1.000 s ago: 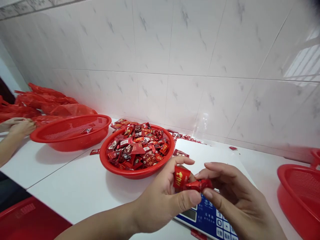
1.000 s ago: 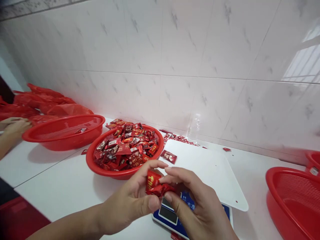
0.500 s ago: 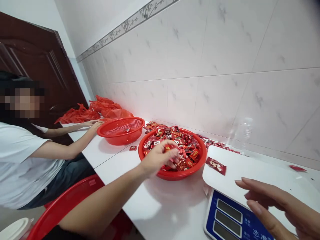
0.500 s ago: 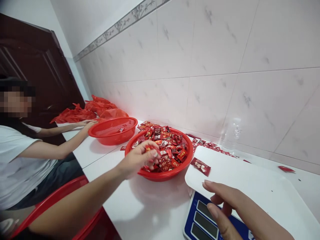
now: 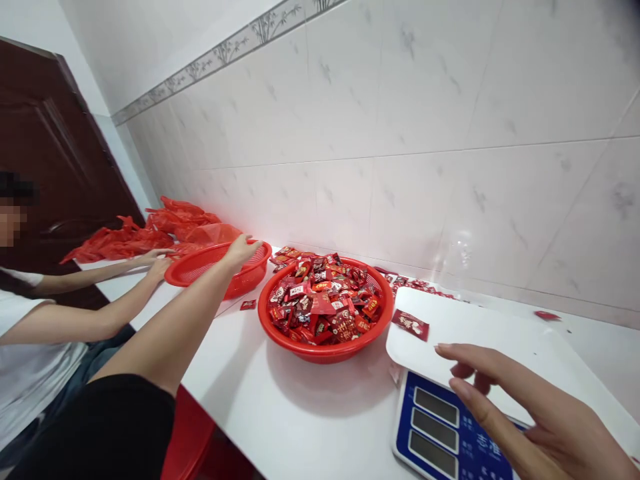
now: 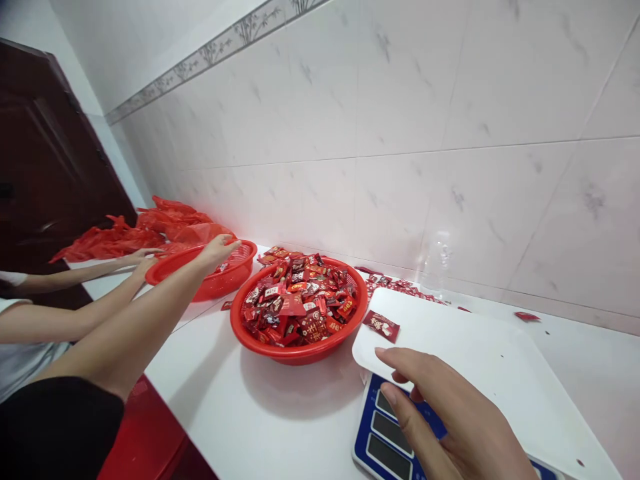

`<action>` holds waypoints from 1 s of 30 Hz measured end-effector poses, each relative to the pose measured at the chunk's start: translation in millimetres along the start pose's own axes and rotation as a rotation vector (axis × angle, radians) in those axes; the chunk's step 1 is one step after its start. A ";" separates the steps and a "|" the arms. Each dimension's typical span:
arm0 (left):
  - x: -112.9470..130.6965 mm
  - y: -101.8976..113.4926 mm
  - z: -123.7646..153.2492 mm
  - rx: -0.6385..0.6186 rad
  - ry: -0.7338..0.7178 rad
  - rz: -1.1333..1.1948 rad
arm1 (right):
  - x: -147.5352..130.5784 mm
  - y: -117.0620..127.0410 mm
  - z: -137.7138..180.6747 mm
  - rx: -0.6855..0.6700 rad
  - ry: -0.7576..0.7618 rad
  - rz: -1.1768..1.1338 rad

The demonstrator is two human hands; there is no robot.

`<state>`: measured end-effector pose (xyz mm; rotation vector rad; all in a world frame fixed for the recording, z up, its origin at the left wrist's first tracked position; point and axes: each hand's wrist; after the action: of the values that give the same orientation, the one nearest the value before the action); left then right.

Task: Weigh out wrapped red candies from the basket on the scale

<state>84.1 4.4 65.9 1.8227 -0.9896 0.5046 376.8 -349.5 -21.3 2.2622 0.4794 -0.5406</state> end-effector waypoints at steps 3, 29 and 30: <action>15.5 -41.2 18.0 -0.251 -0.129 -0.063 | -1.2 5.3 -1.7 -0.024 -0.096 0.053; 83.9 -173.3 58.4 -0.909 -0.774 -0.564 | -8.7 25.7 -8.7 -0.016 -0.047 0.051; 84.8 -170.0 53.1 -0.876 -0.761 -0.554 | -8.2 25.9 -8.8 -0.015 -0.056 0.046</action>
<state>266.6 -42.7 7.4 1.3442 -0.8979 -0.9041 384.6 -361.2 3.5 2.2324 0.4012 -0.5737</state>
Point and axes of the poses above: each hand's wrist, its own z-axis away from the middle knuckle, its own y-axis out of the back of the hand, x = y × z, and after that the axes turned 6 degrees about -y, right-handed
